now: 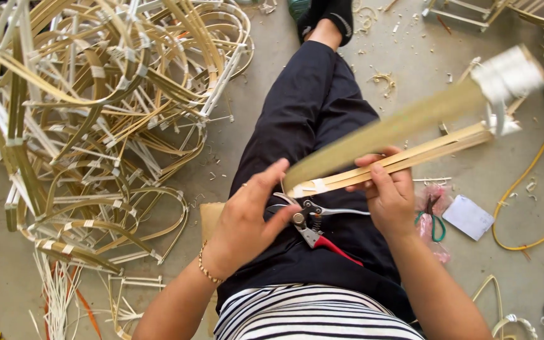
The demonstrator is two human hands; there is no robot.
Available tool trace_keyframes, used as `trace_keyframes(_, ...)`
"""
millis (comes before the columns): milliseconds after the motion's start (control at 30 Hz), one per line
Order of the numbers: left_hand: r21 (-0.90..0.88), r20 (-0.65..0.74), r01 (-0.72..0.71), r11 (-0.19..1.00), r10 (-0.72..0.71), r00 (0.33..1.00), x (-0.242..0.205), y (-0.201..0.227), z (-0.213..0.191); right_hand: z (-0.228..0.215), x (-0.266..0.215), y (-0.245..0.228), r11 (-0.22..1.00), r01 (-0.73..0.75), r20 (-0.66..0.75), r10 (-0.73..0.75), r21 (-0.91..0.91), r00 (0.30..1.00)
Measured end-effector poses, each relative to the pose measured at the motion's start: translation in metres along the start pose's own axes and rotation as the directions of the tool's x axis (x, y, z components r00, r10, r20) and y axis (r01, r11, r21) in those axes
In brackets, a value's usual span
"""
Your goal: Assembling and securing bamboo strips into circular frames using pliers and white adhesive tape.
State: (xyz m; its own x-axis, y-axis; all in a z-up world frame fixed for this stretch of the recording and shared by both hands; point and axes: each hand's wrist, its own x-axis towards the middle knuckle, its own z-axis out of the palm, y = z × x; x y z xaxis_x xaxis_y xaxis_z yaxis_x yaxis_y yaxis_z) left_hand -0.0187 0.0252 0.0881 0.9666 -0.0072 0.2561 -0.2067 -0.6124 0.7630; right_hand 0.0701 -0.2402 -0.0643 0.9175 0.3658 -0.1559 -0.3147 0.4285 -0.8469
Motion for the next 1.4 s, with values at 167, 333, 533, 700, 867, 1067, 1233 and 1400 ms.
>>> trace_keyframes(167, -0.306, -0.01, 0.331, 0.893, -0.35, 0.937, 0.003, -0.046, 0.051, 0.041, -0.008, -0.045, 0.993, -0.053, -0.066, 0.047, -0.104, 0.997)
trace_keyframes(333, -0.517, -0.059, 0.402, 0.756, -0.5, 0.864, 0.019, -0.067, 0.051, -0.112, -0.028, -0.056, 0.653, -0.022, -0.108, -0.092, -0.757, 0.99)
trace_keyframes(533, -0.829, 0.11, 0.535, 0.161, -0.892, 0.439, 0.027, -0.075, 0.047, -0.324, -0.129, 0.099, 0.358, -0.524, -0.564, -0.007, -0.773, 0.826)
trace_keyframes(700, -0.727, 0.511, 0.685, 0.042, -0.634, 0.581, -0.002, -0.098, 0.057, -0.267, -0.151, 0.138, -0.147, -0.292, -0.323, 0.277, -0.945, 0.905)
trace_keyframes(867, -0.675, 0.645, 0.725, -0.134, -0.584, 0.493, 0.003, -0.079, 0.078, -0.267, -0.144, 0.14, -0.349, -0.19, -0.333, 0.417, -0.918, 0.846)
trace_keyframes(1067, -0.647, 0.719, 0.736, -0.202, -0.485, 0.499, 0.002, -0.072, 0.09, -0.342, -0.127, 0.152, 0.372, -0.377, -0.328, 0.189, -0.848, 0.926)
trace_keyframes(1233, -0.641, 0.712, 0.747, -0.177, -0.5, 0.493, -0.004, -0.069, 0.1, -0.176, -0.025, -0.002, 0.902, -0.375, -0.462, 0.245, -0.215, 0.853)
trace_keyframes(1400, -0.658, 0.715, 0.707, -0.259, -0.511, 0.477, -0.019, -0.075, 0.102, -0.027, 0.012, -0.015, 0.837, -0.227, 0.125, 0.328, -0.499, 0.936)
